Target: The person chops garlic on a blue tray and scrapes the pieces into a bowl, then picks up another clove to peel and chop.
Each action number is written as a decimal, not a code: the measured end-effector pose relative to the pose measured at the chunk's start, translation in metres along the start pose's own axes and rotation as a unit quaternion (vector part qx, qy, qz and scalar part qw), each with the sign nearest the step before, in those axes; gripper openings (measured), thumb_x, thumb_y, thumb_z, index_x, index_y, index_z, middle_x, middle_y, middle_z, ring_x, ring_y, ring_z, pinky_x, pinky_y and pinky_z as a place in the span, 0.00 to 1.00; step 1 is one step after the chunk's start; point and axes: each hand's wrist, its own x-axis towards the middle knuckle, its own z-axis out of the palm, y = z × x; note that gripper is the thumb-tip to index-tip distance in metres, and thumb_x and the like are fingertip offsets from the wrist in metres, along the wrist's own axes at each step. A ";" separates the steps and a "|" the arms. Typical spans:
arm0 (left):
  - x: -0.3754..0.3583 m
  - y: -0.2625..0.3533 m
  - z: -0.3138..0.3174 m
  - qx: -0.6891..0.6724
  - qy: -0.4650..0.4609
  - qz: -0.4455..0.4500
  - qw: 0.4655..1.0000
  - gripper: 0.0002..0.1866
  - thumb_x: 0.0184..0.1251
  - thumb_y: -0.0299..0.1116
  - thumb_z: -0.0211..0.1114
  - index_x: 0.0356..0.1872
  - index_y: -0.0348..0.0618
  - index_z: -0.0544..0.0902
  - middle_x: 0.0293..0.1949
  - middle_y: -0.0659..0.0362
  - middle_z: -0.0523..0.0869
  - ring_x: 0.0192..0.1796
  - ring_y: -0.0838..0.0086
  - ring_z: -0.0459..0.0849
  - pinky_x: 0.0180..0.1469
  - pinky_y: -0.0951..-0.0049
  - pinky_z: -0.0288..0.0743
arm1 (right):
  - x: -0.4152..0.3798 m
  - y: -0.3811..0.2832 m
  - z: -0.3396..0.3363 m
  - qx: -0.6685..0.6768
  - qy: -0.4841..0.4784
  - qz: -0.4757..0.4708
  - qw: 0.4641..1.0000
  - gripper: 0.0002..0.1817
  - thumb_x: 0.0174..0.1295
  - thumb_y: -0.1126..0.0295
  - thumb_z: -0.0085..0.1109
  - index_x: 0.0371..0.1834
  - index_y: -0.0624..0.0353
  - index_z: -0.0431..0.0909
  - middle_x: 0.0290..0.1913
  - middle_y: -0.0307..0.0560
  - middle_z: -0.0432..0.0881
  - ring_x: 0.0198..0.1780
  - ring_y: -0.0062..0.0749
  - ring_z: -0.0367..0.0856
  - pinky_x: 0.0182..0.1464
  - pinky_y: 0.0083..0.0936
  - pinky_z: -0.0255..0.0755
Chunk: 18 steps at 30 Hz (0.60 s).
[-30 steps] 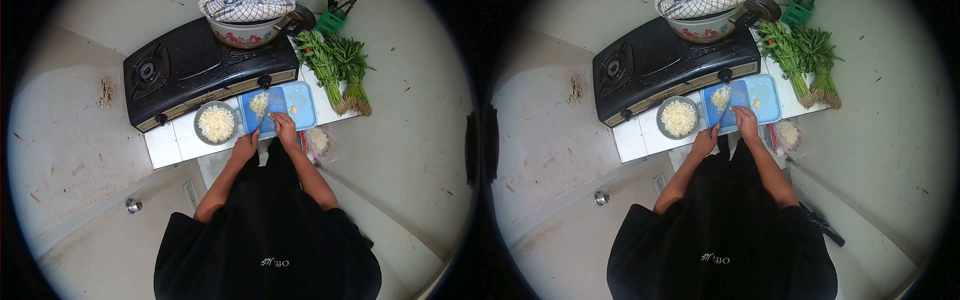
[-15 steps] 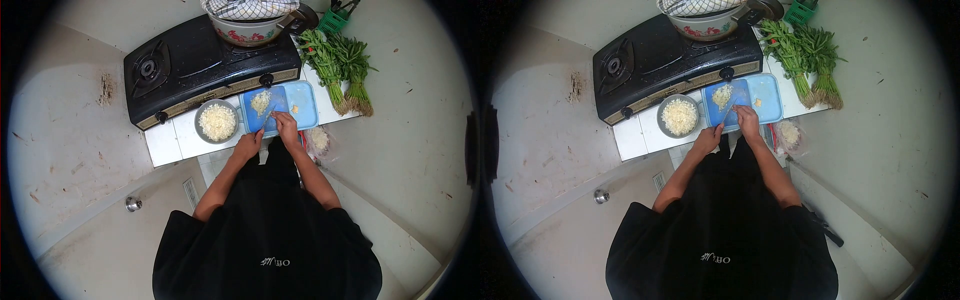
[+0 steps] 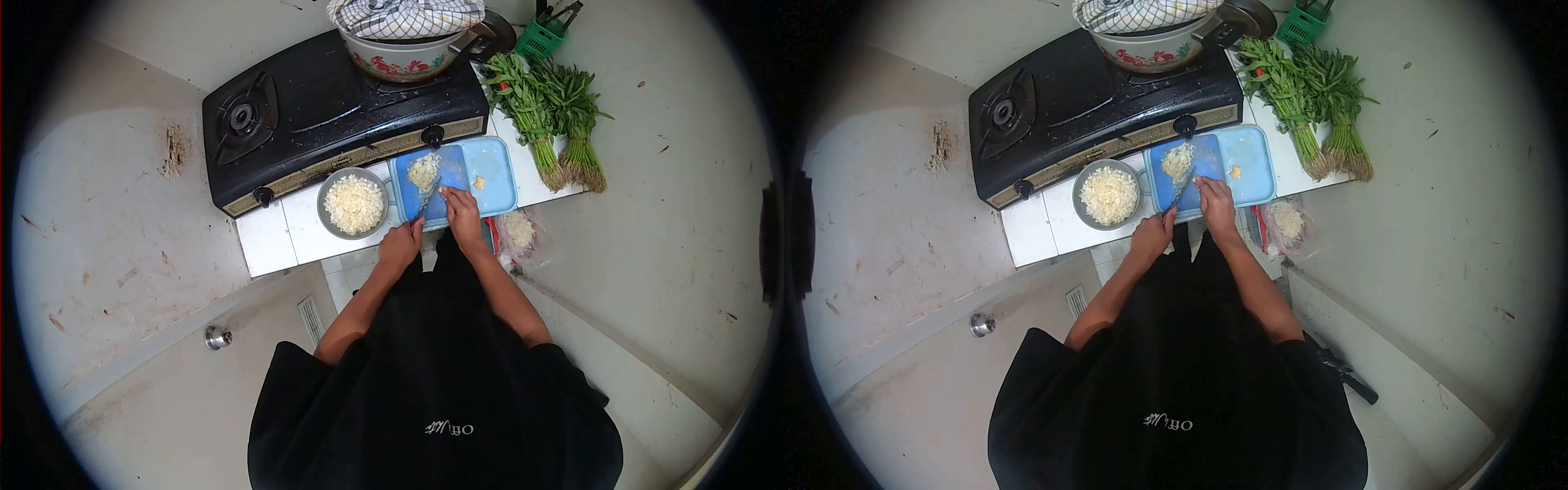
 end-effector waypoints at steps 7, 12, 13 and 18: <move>0.001 0.001 0.004 -0.117 -0.014 0.030 0.993 0.32 0.79 0.55 0.50 0.39 0.31 0.86 0.33 0.33 0.85 0.42 0.36 0.85 0.47 0.45 0.78 | -0.001 -0.002 -0.001 -0.034 0.002 -0.022 0.999 0.16 0.58 0.82 0.61 0.51 0.63 0.85 0.48 0.49 0.86 0.47 0.44 0.82 0.50 0.38 0.75; -0.001 0.005 0.002 -0.119 -0.020 0.028 0.992 0.31 0.79 0.55 0.51 0.38 0.31 0.86 0.33 0.32 0.85 0.42 0.36 0.85 0.48 0.45 0.78 | 0.000 0.000 0.000 -0.036 -0.003 -0.025 0.999 0.15 0.59 0.81 0.61 0.50 0.64 0.85 0.47 0.49 0.87 0.47 0.44 0.82 0.49 0.38 0.75; -0.002 0.006 0.001 -0.117 -0.024 0.024 0.993 0.31 0.79 0.55 0.51 0.38 0.31 0.86 0.33 0.32 0.85 0.42 0.36 0.85 0.48 0.45 0.78 | 0.000 0.000 0.000 -0.034 -0.002 -0.026 0.999 0.15 0.59 0.81 0.62 0.50 0.64 0.85 0.47 0.49 0.87 0.47 0.44 0.83 0.49 0.38 0.75; 0.001 0.005 0.007 -0.096 -0.012 0.031 0.995 0.31 0.79 0.55 0.51 0.37 0.32 0.86 0.33 0.32 0.86 0.43 0.36 0.85 0.49 0.44 0.78 | 0.001 -0.002 -0.002 -0.028 -0.016 -0.003 0.999 0.12 0.60 0.81 0.63 0.47 0.65 0.86 0.47 0.52 0.87 0.48 0.46 0.83 0.51 0.38 0.75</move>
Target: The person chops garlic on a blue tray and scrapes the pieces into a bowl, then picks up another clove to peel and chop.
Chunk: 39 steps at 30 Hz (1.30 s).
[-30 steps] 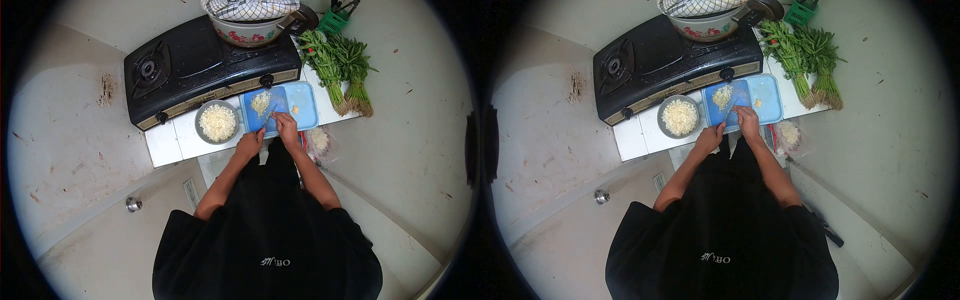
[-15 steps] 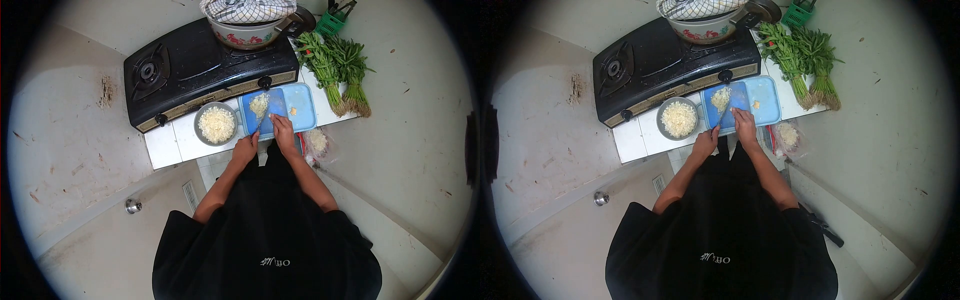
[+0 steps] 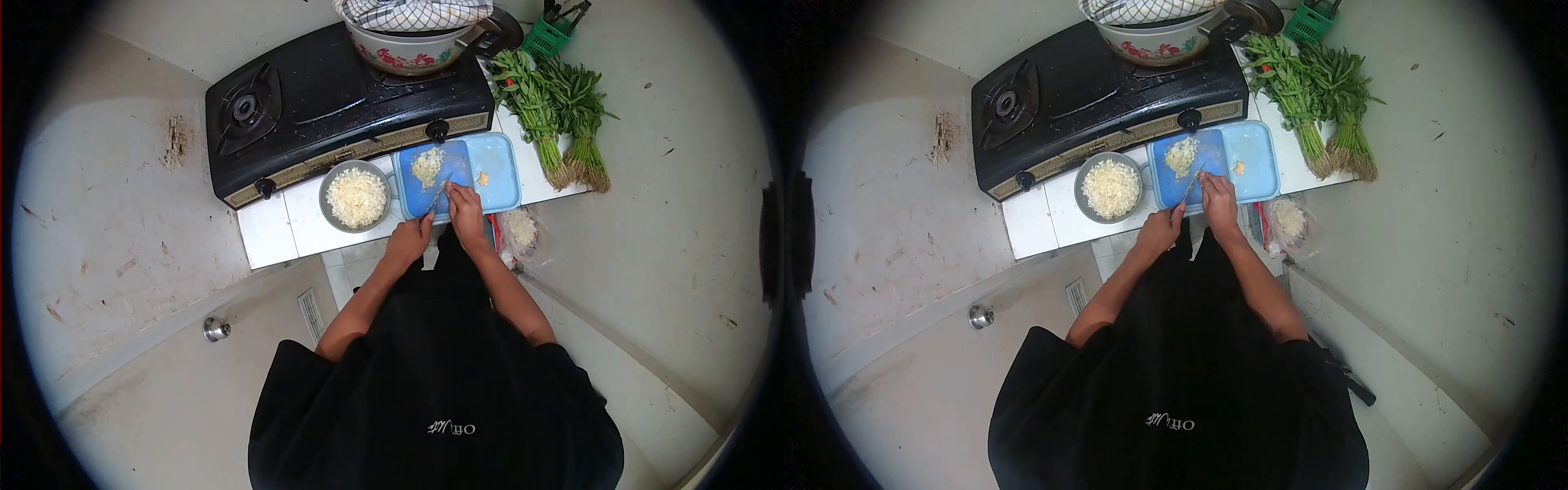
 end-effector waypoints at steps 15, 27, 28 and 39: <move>0.010 0.005 0.009 0.071 0.012 -0.027 0.997 0.33 0.78 0.58 0.49 0.39 0.34 0.87 0.34 0.33 0.87 0.41 0.37 0.87 0.47 0.43 0.81 | -0.003 0.002 0.002 -0.008 0.008 -0.005 1.000 0.14 0.59 0.81 0.63 0.49 0.65 0.86 0.48 0.51 0.87 0.49 0.44 0.83 0.51 0.38 0.75; 0.011 -0.001 0.010 -0.027 0.020 -0.003 0.999 0.32 0.80 0.55 0.48 0.36 0.31 0.86 0.33 0.32 0.85 0.42 0.35 0.85 0.47 0.44 0.78 | -0.002 -0.002 0.002 -0.015 0.014 0.002 1.000 0.13 0.62 0.79 0.62 0.51 0.64 0.85 0.49 0.50 0.86 0.49 0.45 0.82 0.51 0.39 0.74; 0.009 -0.001 0.010 -0.034 0.006 0.003 0.999 0.33 0.81 0.55 0.48 0.36 0.31 0.86 0.33 0.32 0.85 0.43 0.34 0.85 0.48 0.45 0.78 | -0.003 -0.003 0.002 -0.009 0.017 0.000 1.000 0.13 0.63 0.78 0.62 0.51 0.64 0.85 0.48 0.51 0.86 0.49 0.45 0.82 0.51 0.39 0.74; 0.003 0.013 0.002 0.010 -0.010 -0.027 1.000 0.33 0.79 0.56 0.49 0.37 0.30 0.86 0.34 0.30 0.85 0.44 0.35 0.85 0.49 0.42 0.78 | -0.002 -0.003 0.003 -0.001 0.013 0.010 1.000 0.13 0.62 0.79 0.61 0.49 0.66 0.85 0.49 0.52 0.86 0.48 0.46 0.82 0.51 0.39 0.74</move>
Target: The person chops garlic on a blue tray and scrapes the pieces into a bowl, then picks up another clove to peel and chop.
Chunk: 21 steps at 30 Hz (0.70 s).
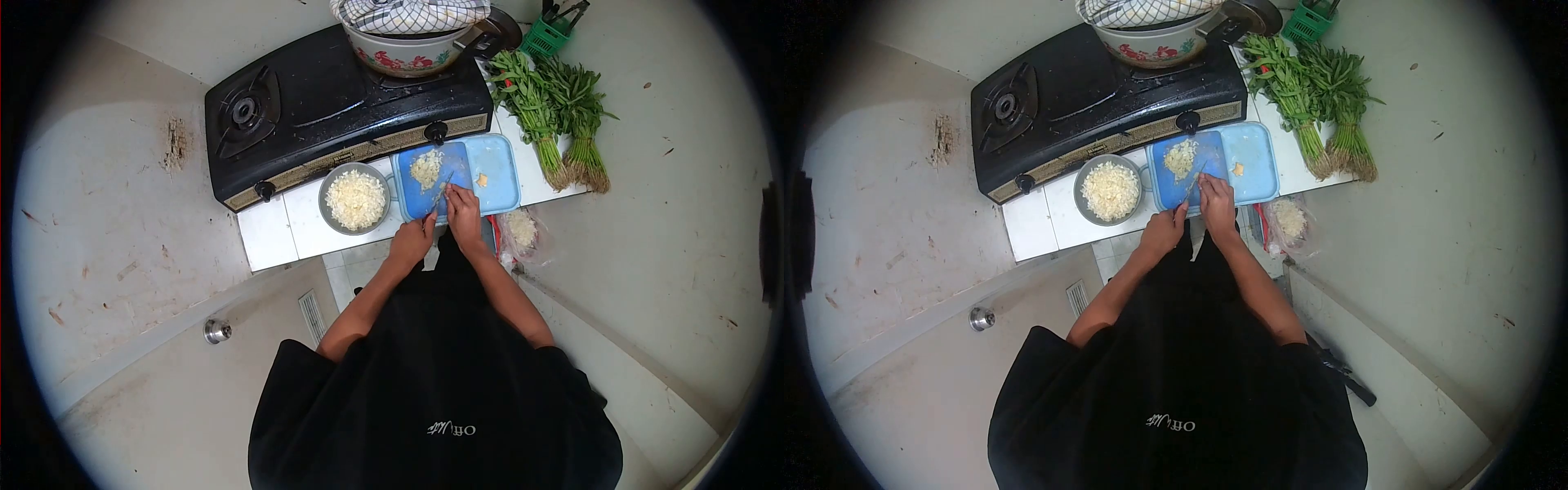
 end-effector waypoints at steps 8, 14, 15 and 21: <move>0.016 0.003 0.009 0.028 0.023 -0.013 0.999 0.34 0.77 0.59 0.49 0.36 0.33 0.87 0.33 0.32 0.86 0.41 0.36 0.87 0.48 0.42 0.80 | -0.001 0.001 0.002 0.001 0.007 0.001 1.000 0.12 0.62 0.79 0.62 0.48 0.66 0.86 0.49 0.52 0.86 0.49 0.47 0.83 0.51 0.39 0.74; 0.012 -0.006 0.009 0.050 0.020 -0.001 0.999 0.34 0.78 0.59 0.48 0.38 0.34 0.88 0.35 0.34 0.87 0.41 0.37 0.87 0.48 0.43 0.81 | 0.000 -0.003 0.001 0.005 0.011 0.019 1.000 0.13 0.62 0.79 0.63 0.49 0.65 0.87 0.47 0.54 0.86 0.48 0.48 0.83 0.53 0.39 0.76; 0.007 -0.008 0.007 0.057 0.019 -0.006 0.998 0.33 0.78 0.58 0.49 0.38 0.34 0.88 0.34 0.33 0.87 0.41 0.36 0.87 0.48 0.43 0.81 | 0.000 -0.003 0.001 0.009 0.015 0.019 1.000 0.12 0.63 0.79 0.63 0.49 0.64 0.86 0.48 0.53 0.86 0.49 0.47 0.83 0.53 0.39 0.75; 0.014 -0.005 0.004 0.066 0.032 -0.002 0.997 0.32 0.78 0.58 0.49 0.38 0.35 0.88 0.33 0.32 0.86 0.42 0.36 0.87 0.49 0.42 0.80 | -0.002 -0.003 0.003 0.015 0.011 0.032 0.999 0.11 0.63 0.78 0.62 0.48 0.64 0.86 0.49 0.52 0.86 0.49 0.46 0.83 0.52 0.39 0.74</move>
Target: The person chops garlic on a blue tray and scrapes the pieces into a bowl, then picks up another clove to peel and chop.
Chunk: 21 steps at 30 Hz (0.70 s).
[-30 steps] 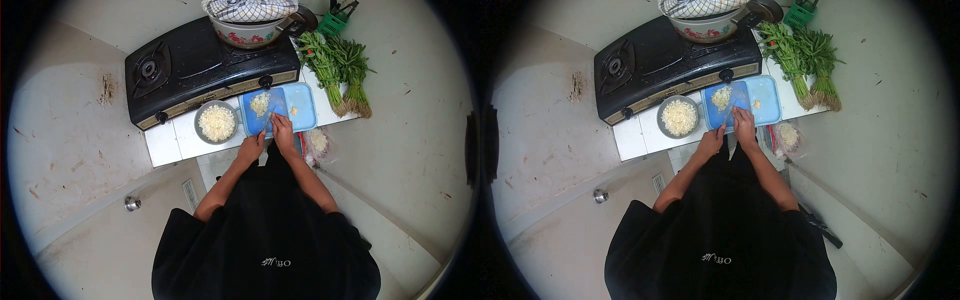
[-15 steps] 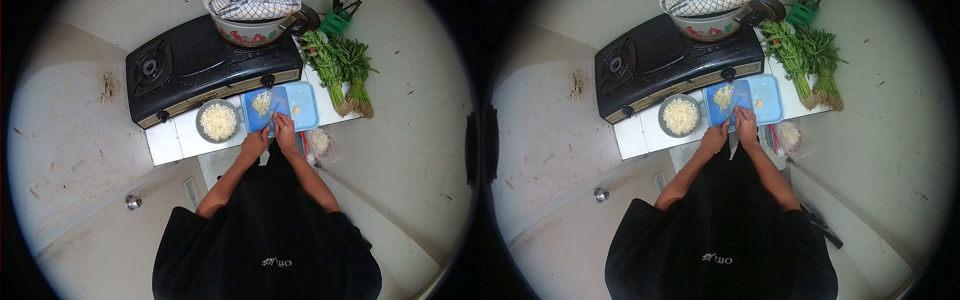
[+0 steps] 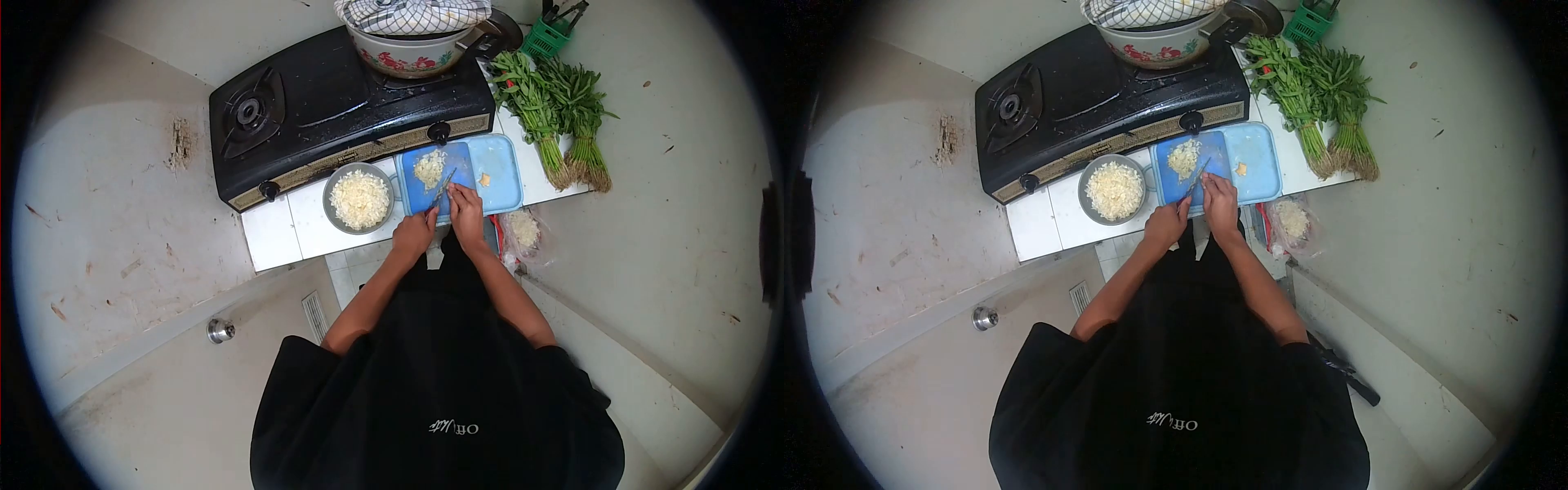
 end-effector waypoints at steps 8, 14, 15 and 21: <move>-0.001 -0.019 -0.004 -0.060 -0.020 -0.011 0.998 0.33 0.78 0.58 0.49 0.38 0.34 0.87 0.35 0.34 0.87 0.43 0.37 0.86 0.50 0.44 0.79 | 0.001 0.003 0.001 0.021 0.008 0.000 1.000 0.10 0.64 0.78 0.62 0.46 0.64 0.87 0.47 0.52 0.87 0.47 0.47 0.83 0.51 0.39 0.76; -0.013 -0.013 -0.011 -0.120 -0.055 0.003 0.991 0.32 0.78 0.57 0.50 0.39 0.33 0.87 0.35 0.33 0.86 0.44 0.36 0.85 0.50 0.45 0.78 | 0.002 -0.002 -0.001 0.022 0.008 0.016 1.000 0.09 0.65 0.77 0.62 0.46 0.64 0.88 0.47 0.52 0.87 0.47 0.47 0.83 0.52 0.39 0.76; -0.013 -0.010 -0.010 -0.120 -0.053 0.011 0.991 0.32 0.78 0.57 0.50 0.40 0.33 0.87 0.35 0.33 0.86 0.44 0.36 0.85 0.50 0.45 0.78 | 0.002 -0.003 -0.002 0.021 0.007 0.018 1.000 0.09 0.65 0.77 0.62 0.46 0.63 0.88 0.47 0.52 0.87 0.47 0.47 0.83 0.52 0.39 0.75; -0.017 -0.002 -0.016 -0.118 -0.054 0.015 0.991 0.31 0.78 0.56 0.51 0.40 0.32 0.87 0.34 0.32 0.86 0.43 0.36 0.85 0.49 0.44 0.78 | 0.001 -0.001 -0.001 0.021 0.003 0.022 1.000 0.11 0.65 0.77 0.62 0.48 0.63 0.87 0.48 0.52 0.86 0.48 0.47 0.83 0.53 0.38 0.74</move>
